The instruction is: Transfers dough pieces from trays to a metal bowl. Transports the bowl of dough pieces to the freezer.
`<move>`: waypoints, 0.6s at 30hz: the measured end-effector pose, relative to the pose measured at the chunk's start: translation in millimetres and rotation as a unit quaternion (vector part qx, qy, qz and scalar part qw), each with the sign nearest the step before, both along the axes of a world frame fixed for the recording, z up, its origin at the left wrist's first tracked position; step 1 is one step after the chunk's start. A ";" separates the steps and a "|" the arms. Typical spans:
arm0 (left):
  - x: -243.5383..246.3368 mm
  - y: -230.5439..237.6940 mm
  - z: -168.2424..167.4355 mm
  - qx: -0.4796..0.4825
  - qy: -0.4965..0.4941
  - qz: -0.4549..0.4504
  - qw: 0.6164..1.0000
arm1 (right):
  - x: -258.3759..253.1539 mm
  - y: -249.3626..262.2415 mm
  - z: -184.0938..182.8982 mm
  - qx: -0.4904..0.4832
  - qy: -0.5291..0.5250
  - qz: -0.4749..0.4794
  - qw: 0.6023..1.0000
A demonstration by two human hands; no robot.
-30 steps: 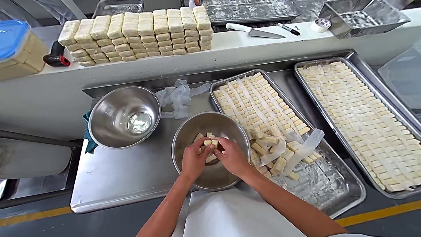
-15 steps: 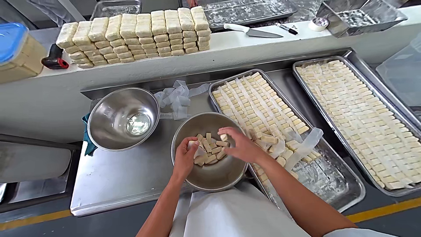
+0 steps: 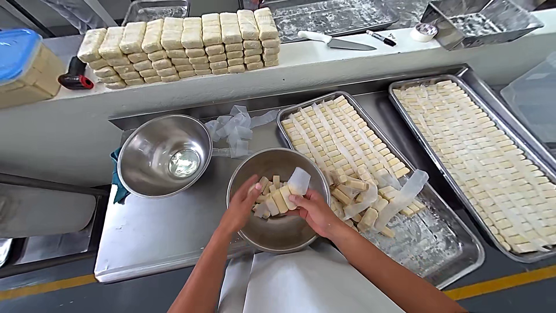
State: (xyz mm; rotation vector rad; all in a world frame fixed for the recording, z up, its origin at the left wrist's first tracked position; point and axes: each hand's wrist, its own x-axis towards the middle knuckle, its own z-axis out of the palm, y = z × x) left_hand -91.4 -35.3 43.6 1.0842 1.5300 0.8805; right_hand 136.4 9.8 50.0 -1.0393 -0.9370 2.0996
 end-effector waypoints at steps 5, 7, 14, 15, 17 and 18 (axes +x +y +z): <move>39.8 -14.6 -8.7 0.016 -0.221 0.108 0.969 | 1.7 3.2 -7.1 0.162 -0.141 0.033 0.976; 42.7 -12.8 -7.3 0.034 -0.168 0.126 0.977 | 6.4 6.2 -9.5 0.204 -0.197 0.052 0.958; 33.7 -10.8 0.4 0.090 0.154 0.106 0.978 | -0.7 1.4 -3.3 0.324 -0.291 0.013 0.900; 32.2 -10.2 1.6 0.092 0.152 0.124 0.976 | -1.9 0.6 -3.3 0.322 -0.287 0.008 0.902; 27.0 -10.0 3.1 0.080 0.110 0.154 0.979 | 0.5 2.2 -2.5 0.264 -0.242 0.005 0.934; 22.2 -9.8 2.9 0.068 0.091 0.161 0.980 | 3.3 3.8 -1.7 0.222 -0.204 0.007 0.953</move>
